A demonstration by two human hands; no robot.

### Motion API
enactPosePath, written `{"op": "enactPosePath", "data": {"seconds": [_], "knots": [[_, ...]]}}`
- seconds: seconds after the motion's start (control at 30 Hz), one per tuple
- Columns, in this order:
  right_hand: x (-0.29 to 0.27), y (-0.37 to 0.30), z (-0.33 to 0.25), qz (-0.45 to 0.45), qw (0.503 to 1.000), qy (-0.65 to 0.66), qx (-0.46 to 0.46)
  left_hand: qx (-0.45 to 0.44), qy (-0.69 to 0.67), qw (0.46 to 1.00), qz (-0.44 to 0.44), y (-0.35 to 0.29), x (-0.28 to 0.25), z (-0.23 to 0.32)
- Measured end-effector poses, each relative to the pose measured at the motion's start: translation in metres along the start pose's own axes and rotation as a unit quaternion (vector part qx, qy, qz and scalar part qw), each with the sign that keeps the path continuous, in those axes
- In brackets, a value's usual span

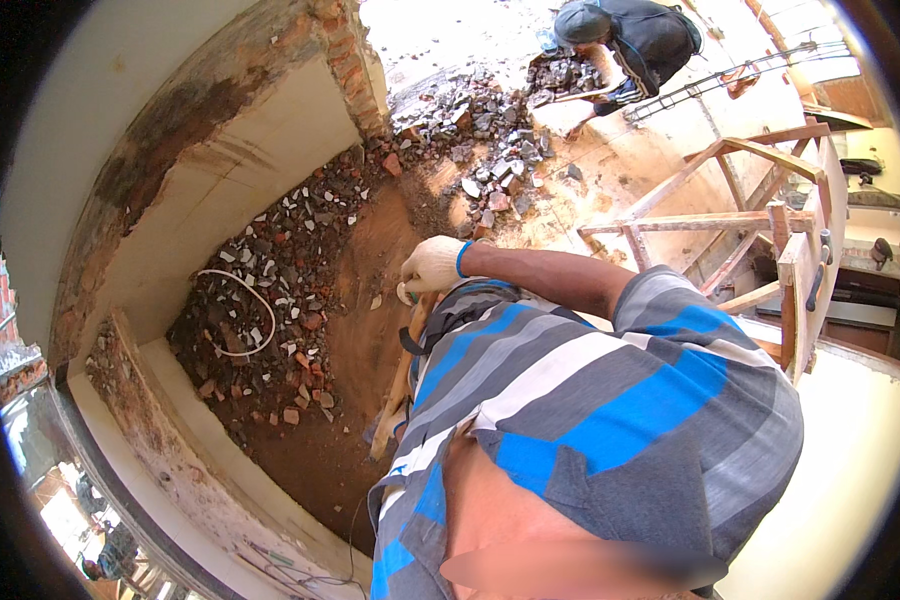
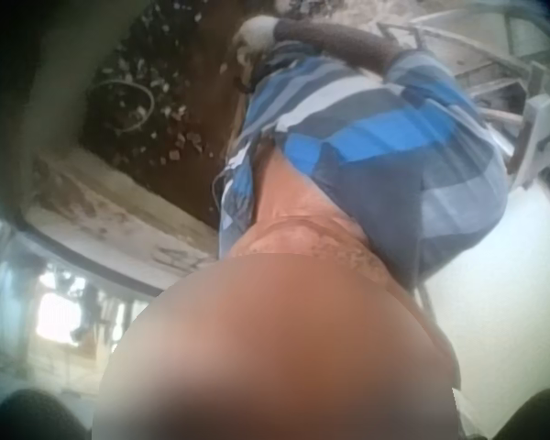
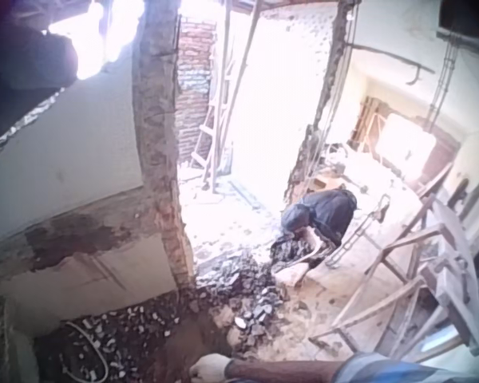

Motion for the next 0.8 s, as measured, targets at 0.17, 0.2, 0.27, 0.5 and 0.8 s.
{"op": "enactPosePath", "data": {"seconds": [0.17,0.2,0.27,0.5,0.8], "knots": [[0.004,0.002,0.0,-0.01,1.0,-0.006,0.001,0.006,-0.006,1.0,-0.001,0.003,0.002,-0.001],[0.004,0.002,0.0,-0.011,1.0,-0.011,0.0,0.005,-0.01,1.0,-0.002,0.005,0.004,-0.002],[0.003,0.002,-0.003,-0.012,1.0,-0.003,-0.002,0.007,-0.016,1.0,-0.002,0.007,0.004,-0.004],[0.001,0.004,-0.013,-0.057,0.998,-0.004,0.017,0.015,-0.072,0.997,-0.005,0.009,-0.002,-0.012],[0.01,0.027,-0.033,-0.017,0.999,-0.037,-0.006,0.05,-0.336,0.94,0.005,0.053,-0.004,-0.064]]}}
Point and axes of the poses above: each hand's wrist, its own y-axis towards the middle knuckle, its own x-axis out of the palm, z = x × y, the point moved 10 cm from there along y, towards the middle knuckle, and after that the axes turned 11 degrees about -z, right-handed, at the moved point
